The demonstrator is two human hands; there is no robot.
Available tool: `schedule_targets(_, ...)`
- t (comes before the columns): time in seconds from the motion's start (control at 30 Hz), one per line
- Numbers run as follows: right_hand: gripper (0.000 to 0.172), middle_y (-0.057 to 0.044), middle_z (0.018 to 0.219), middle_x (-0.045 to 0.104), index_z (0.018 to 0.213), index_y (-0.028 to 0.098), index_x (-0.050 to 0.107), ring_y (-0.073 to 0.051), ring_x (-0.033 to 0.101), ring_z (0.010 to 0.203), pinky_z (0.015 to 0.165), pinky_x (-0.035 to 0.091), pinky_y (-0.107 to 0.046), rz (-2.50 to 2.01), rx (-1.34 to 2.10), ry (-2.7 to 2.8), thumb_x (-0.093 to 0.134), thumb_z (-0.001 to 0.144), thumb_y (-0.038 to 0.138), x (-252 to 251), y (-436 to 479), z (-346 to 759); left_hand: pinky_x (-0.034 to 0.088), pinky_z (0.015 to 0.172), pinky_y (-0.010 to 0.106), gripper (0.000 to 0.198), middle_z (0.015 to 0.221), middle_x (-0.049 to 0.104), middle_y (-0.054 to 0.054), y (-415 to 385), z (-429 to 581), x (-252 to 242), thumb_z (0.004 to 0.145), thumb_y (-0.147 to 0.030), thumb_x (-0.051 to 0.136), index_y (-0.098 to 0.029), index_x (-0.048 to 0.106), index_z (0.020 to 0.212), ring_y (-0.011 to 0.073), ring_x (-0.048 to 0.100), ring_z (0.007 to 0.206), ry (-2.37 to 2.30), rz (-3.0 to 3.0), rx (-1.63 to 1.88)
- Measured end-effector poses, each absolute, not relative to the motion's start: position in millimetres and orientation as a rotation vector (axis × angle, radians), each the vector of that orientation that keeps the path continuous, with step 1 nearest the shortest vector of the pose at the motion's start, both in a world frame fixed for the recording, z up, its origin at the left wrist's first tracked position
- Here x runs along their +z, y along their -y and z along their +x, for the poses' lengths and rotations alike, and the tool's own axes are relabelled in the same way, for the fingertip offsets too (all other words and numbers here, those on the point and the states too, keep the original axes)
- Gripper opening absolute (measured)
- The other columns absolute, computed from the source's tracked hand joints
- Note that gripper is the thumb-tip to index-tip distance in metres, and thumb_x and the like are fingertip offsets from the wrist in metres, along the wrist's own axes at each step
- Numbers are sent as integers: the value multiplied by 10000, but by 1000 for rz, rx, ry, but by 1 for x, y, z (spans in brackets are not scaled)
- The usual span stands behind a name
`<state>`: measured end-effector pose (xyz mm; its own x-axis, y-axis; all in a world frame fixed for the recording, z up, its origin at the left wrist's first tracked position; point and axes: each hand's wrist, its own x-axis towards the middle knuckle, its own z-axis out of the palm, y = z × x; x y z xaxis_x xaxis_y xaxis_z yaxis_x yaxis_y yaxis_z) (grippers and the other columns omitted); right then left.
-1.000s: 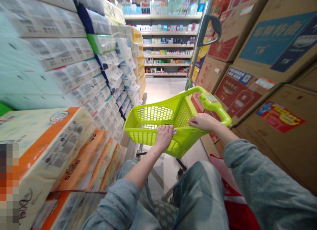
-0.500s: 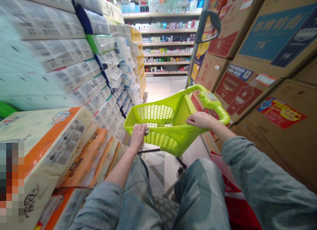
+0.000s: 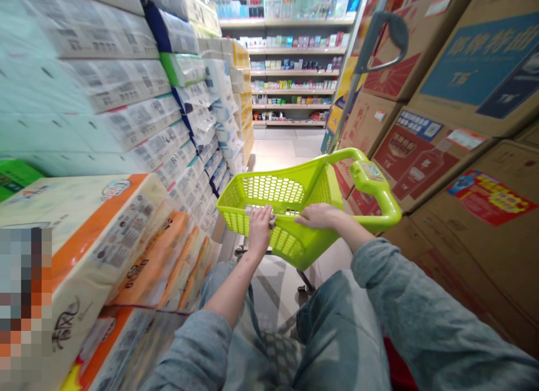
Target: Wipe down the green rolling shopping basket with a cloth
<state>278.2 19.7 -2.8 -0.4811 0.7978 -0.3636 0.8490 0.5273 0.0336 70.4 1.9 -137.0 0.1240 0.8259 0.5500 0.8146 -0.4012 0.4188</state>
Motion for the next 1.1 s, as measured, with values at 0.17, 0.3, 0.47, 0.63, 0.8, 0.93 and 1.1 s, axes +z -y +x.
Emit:
schedule_targets(0.17,697,-177,1129,668,1078,105,683,-249,640,1020,824,472,-310,1379,-474,-2381,208,925,592,-11,-28,269,213,1166,436,649,1449,425,56,11,66,-144,810,-2,328,-218,371,1421,182,327,1371,-1524,2292,1278)
schedule_targets(0.3,723,-179,1135,665,1067,103,687,-257,641,1018,833,471,-316,1386,-506,-2383,197,919,613,-13,-28,271,214,1174,402,630,1494,354,26,23,68,-149,847,-28,334,-248,338,1438,168,255,1406,-1476,2109,1445)
schedule_targets(0.47,735,-183,1156,654,1073,109,684,-272,627,1047,838,468,-328,1441,-483,-2352,200,908,637,-7,-23,268,272,1150,375,483,1425,458,50,36,83,-154,897,-123,384,-233,463,1360,178,360,1356,-1501,1792,1655)
schedule_targets(0.63,689,-157,1101,681,995,135,695,-242,636,1020,800,463,-291,1460,-434,-2393,181,933,590,-3,-19,267,383,1070,375,386,1291,581,80,55,102,-145,913,-171,388,-203,546,1263,188,511,1224,-1506,1717,1577)
schedule_targets(0.8,370,-87,1025,701,995,208,638,-195,643,937,765,440,-261,1624,-211,-2610,349,937,431,-5,-7,270,396,1037,388,310,1241,578,96,55,131,-111,930,-217,376,-196,562,1177,197,503,1194,-1331,1967,1615)
schedule_targets(0.93,199,-95,1155,645,931,194,601,-205,549,1119,953,378,-323,1704,139,-2989,438,893,301,-5,8,278,349,1057,436,271,1164,603,94,32,145,-98,940,-202,332,-188,568,1072,199,527,1127,-1423,2070,1530)
schedule_targets(1.1,176,-61,1466,395,784,209,618,-315,217,1390,1109,106,-565,1825,641,-3012,459,849,249,1,30,292,329,1054,434,210,970,627,54,17,142,-111,908,-144,359,-184,543,1001,181,555,974,-1439,2305,1362)
